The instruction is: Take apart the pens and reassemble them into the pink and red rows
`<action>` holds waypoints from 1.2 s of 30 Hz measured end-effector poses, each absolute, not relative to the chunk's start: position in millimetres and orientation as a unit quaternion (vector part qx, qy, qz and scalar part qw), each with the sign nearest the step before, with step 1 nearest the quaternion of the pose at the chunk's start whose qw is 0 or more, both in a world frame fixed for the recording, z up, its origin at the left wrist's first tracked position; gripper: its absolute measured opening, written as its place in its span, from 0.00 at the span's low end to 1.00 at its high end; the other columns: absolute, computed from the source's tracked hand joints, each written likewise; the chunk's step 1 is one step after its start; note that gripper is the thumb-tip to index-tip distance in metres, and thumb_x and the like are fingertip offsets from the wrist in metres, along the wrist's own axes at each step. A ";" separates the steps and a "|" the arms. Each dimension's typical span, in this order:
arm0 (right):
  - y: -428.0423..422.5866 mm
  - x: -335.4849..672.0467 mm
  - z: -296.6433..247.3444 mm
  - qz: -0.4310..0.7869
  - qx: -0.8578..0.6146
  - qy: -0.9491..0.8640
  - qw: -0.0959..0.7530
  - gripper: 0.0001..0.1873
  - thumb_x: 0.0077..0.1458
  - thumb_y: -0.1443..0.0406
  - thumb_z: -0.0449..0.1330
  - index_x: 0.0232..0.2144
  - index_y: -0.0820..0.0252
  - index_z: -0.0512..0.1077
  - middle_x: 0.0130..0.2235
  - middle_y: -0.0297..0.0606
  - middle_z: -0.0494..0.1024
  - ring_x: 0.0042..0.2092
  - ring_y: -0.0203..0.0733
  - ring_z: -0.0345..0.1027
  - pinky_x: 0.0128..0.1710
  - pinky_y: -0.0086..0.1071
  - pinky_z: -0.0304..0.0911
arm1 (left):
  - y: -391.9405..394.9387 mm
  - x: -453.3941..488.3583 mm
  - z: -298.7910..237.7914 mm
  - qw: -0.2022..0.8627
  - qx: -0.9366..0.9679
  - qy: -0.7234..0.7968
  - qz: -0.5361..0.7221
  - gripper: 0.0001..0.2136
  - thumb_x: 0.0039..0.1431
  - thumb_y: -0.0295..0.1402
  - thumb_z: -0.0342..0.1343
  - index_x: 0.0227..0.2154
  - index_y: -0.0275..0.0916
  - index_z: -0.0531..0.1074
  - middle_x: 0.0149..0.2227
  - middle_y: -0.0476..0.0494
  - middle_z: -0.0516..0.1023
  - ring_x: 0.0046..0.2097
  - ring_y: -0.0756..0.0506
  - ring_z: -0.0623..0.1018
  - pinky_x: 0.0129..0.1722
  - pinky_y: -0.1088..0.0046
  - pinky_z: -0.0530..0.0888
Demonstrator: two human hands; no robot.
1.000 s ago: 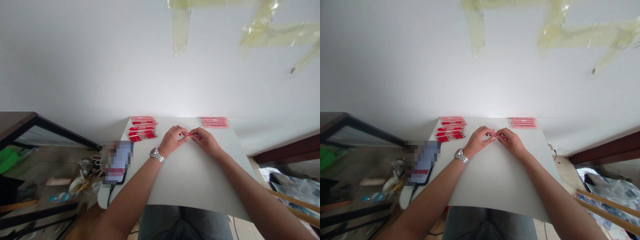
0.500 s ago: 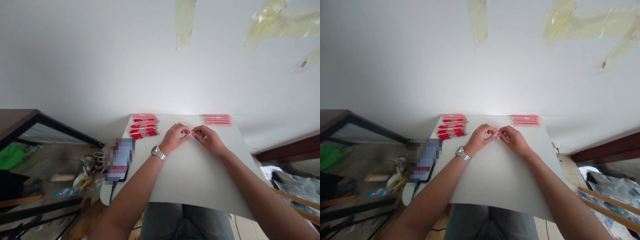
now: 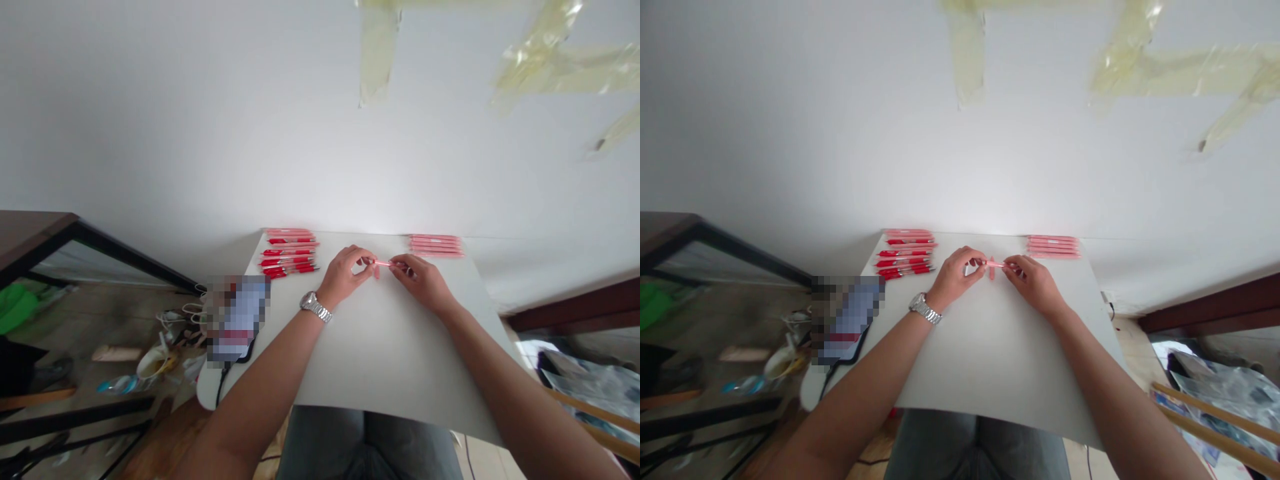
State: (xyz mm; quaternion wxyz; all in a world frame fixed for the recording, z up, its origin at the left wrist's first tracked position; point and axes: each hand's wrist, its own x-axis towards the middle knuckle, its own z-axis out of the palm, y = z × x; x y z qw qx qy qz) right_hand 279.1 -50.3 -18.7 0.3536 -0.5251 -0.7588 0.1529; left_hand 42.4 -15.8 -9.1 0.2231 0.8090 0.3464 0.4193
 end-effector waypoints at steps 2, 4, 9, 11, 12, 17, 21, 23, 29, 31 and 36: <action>-49.8 281.3 -19.7 0.147 -0.531 -0.759 0.348 0.15 0.69 0.55 0.56 0.46 0.56 0.76 0.34 0.37 0.78 0.31 0.40 0.68 0.34 0.34 0.64 | -14.9 42.1 -9.6 0.220 0.811 0.345 0.418 0.03 0.66 0.30 0.59 0.42 0.42 0.75 0.38 0.46 0.77 0.42 0.47 0.77 0.47 0.67 0.75; -49.2 283.2 -20.7 0.145 -0.535 -0.759 0.341 0.16 0.69 0.54 0.55 0.48 0.55 0.77 0.34 0.38 0.79 0.31 0.40 0.69 0.34 0.34 0.64 | -14.2 41.5 -10.2 0.214 0.811 0.347 0.419 0.04 0.66 0.29 0.59 0.42 0.42 0.75 0.38 0.46 0.77 0.43 0.46 0.77 0.47 0.67 0.75; -48.0 285.3 -20.9 0.133 -0.541 -0.762 0.331 0.16 0.70 0.54 0.54 0.49 0.54 0.77 0.36 0.39 0.79 0.32 0.41 0.70 0.34 0.34 0.63 | -12.4 40.2 -11.0 0.204 0.811 0.356 0.416 0.05 0.66 0.28 0.59 0.42 0.43 0.75 0.38 0.47 0.77 0.43 0.46 0.77 0.48 0.67 0.75; -48.1 285.7 -19.6 0.120 -0.541 -0.766 0.327 0.16 0.70 0.55 0.54 0.49 0.54 0.78 0.36 0.39 0.79 0.32 0.41 0.70 0.34 0.34 0.63 | -11.7 40.3 -11.2 0.204 0.811 0.357 0.416 0.05 0.66 0.28 0.59 0.42 0.43 0.75 0.39 0.47 0.77 0.43 0.46 0.77 0.48 0.67 0.75; -48.3 286.0 -18.9 0.113 -0.539 -0.769 0.325 0.16 0.70 0.55 0.54 0.49 0.55 0.78 0.36 0.39 0.78 0.32 0.40 0.70 0.34 0.34 0.62 | -11.5 40.4 -11.0 0.204 0.811 0.357 0.417 0.05 0.65 0.28 0.59 0.42 0.43 0.74 0.39 0.47 0.77 0.43 0.46 0.77 0.48 0.67 0.75; -49.1 287.8 -16.2 0.082 -0.537 -0.778 0.315 0.16 0.71 0.55 0.54 0.48 0.55 0.78 0.36 0.39 0.78 0.32 0.40 0.69 0.34 0.34 0.61 | -12.6 40.4 -8.6 0.207 0.803 0.363 0.425 0.03 0.66 0.29 0.59 0.40 0.42 0.74 0.39 0.47 0.77 0.42 0.47 0.76 0.46 0.67 0.74; -49.2 288.1 -14.9 0.049 -0.541 -0.787 0.293 0.16 0.71 0.56 0.53 0.47 0.54 0.79 0.37 0.41 0.78 0.33 0.41 0.70 0.33 0.34 0.60 | -11.6 37.9 -8.6 0.186 0.777 0.407 0.443 0.03 0.69 0.31 0.54 0.39 0.42 0.73 0.38 0.46 0.77 0.39 0.47 0.75 0.44 0.67 0.73; -49.6 287.7 -13.9 0.031 -0.543 -0.790 0.284 0.17 0.71 0.56 0.52 0.48 0.53 0.79 0.38 0.42 0.78 0.35 0.43 0.71 0.33 0.34 0.60 | -9.3 36.4 -10.3 0.172 0.760 0.435 0.451 0.04 0.69 0.31 0.53 0.39 0.42 0.73 0.36 0.47 0.77 0.38 0.47 0.74 0.43 0.68 0.72; -52.1 285.9 -10.0 -0.011 -0.549 -0.794 0.263 0.17 0.72 0.57 0.52 0.49 0.53 0.79 0.38 0.43 0.77 0.37 0.45 0.71 0.32 0.35 0.59 | -4.2 34.4 -15.6 0.151 0.733 0.478 0.460 0.04 0.68 0.29 0.54 0.39 0.42 0.73 0.35 0.47 0.77 0.36 0.47 0.74 0.41 0.68 0.71; -52.6 285.1 -9.4 -0.020 -0.551 -0.793 0.259 0.17 0.72 0.57 0.52 0.50 0.53 0.79 0.39 0.43 0.77 0.38 0.45 0.71 0.32 0.35 0.58 | -4.4 34.5 -15.9 0.154 0.731 0.482 0.458 0.04 0.68 0.29 0.54 0.39 0.42 0.73 0.36 0.47 0.77 0.36 0.47 0.74 0.40 0.69 0.70; -53.5 282.1 -9.3 -0.038 -0.557 -0.789 0.255 0.17 0.72 0.58 0.53 0.51 0.53 0.79 0.40 0.43 0.77 0.38 0.44 0.71 0.31 0.34 0.56 | -4.7 35.0 -15.5 0.162 0.726 0.484 0.462 0.04 0.68 0.29 0.54 0.38 0.41 0.73 0.36 0.47 0.78 0.36 0.48 0.74 0.40 0.69 0.70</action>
